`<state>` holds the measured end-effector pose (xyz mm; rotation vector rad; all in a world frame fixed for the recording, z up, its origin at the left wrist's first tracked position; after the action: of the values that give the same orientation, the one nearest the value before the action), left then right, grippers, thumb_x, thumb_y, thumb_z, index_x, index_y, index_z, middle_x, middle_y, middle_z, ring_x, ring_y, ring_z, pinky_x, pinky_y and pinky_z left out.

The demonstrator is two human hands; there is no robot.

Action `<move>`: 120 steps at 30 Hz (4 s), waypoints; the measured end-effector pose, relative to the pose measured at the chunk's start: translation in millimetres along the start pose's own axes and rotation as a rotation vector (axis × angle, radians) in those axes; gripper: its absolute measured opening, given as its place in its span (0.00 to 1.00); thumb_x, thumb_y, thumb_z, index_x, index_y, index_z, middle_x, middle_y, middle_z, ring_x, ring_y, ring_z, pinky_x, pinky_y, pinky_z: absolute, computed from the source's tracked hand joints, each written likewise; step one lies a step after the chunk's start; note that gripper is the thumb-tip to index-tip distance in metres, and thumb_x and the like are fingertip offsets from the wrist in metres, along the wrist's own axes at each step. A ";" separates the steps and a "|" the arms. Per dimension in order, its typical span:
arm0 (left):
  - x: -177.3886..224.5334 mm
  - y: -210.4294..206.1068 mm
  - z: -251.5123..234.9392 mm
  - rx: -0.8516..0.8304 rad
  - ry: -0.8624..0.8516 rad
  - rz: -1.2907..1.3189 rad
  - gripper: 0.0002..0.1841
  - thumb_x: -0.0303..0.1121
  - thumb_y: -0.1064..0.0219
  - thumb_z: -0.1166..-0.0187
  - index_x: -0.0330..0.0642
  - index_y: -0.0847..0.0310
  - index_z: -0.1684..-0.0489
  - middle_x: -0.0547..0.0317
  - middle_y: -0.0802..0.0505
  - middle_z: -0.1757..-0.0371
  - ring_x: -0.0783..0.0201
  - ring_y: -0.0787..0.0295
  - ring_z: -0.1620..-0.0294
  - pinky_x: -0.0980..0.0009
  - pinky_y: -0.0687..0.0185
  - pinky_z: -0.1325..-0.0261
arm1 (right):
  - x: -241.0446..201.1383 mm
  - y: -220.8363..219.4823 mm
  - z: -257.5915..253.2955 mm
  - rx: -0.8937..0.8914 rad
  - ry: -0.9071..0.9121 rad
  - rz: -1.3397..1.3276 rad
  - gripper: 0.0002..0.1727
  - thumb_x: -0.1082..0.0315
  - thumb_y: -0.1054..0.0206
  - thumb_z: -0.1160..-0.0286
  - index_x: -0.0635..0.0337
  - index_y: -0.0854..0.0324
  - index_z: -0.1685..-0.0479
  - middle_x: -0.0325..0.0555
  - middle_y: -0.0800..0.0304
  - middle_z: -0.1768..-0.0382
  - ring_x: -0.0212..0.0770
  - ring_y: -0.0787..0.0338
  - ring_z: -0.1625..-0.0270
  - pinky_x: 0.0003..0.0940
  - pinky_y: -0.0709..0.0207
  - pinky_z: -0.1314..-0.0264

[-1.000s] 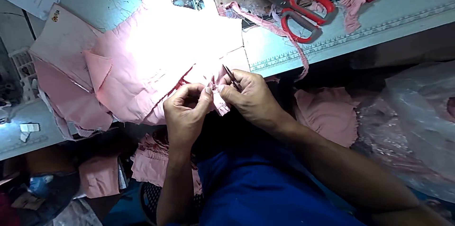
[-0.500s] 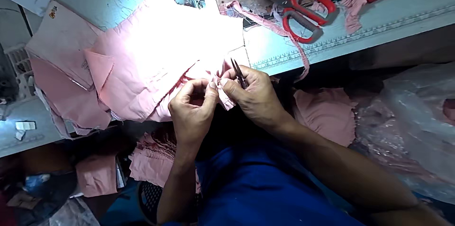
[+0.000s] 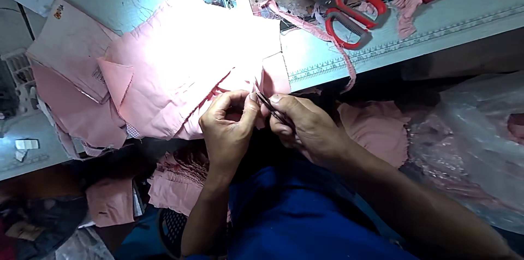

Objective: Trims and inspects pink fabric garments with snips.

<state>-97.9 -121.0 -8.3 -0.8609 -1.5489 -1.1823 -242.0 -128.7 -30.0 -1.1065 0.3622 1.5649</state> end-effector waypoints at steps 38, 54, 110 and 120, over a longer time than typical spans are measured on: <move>-3.9 -9.6 7.9 0.016 0.003 0.059 0.05 0.28 0.30 0.19 0.38 0.12 0.55 0.62 0.09 0.67 0.72 0.13 0.73 0.77 0.14 0.73 | 10.4 9.4 -8.6 0.120 0.085 0.099 0.18 0.57 0.50 0.06 0.54 0.24 0.65 0.36 0.36 0.86 0.28 0.40 0.88 0.19 0.46 0.86; -0.8 -10.5 7.6 0.017 0.006 0.066 0.04 0.28 0.30 0.19 0.37 0.11 0.56 0.62 0.09 0.66 0.72 0.13 0.73 0.77 0.13 0.73 | 0.9 14.1 -4.4 0.176 0.199 0.361 0.17 0.56 0.48 0.07 0.53 0.25 0.65 0.36 0.33 0.86 0.31 0.34 0.87 0.23 0.42 0.86; -6.5 -0.3 -6.4 -0.030 -0.110 -0.024 0.05 0.32 0.28 0.25 0.46 0.19 0.61 0.64 0.12 0.59 0.70 0.13 0.59 0.72 0.14 0.60 | -37.2 21.7 -16.5 0.459 0.593 0.717 0.05 0.64 0.32 0.22 0.54 0.17 0.57 0.32 0.22 0.80 0.25 0.27 0.83 0.23 0.33 0.83; -11.0 6.1 -42.6 -0.094 -0.536 -1.137 0.24 0.43 0.40 0.22 0.63 0.15 0.26 0.42 0.20 0.19 0.24 0.38 0.14 0.10 0.66 0.26 | -30.9 14.1 -30.2 0.476 0.636 1.010 0.16 0.55 0.30 0.30 0.57 0.12 0.55 0.43 0.13 0.77 0.43 0.12 0.74 0.44 0.19 0.73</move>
<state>-77.6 -160.0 -14.7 -0.2924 -2.5881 -1.9013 -243.1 -173.9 -25.4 -1.0541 1.8443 1.7455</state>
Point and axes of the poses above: each hand's wrist, its own z-axis away from the middle knuckle, its own y-axis out of the back of the hand, x = y × z, the point moved 8 cm from there along -z, towards the middle knuckle
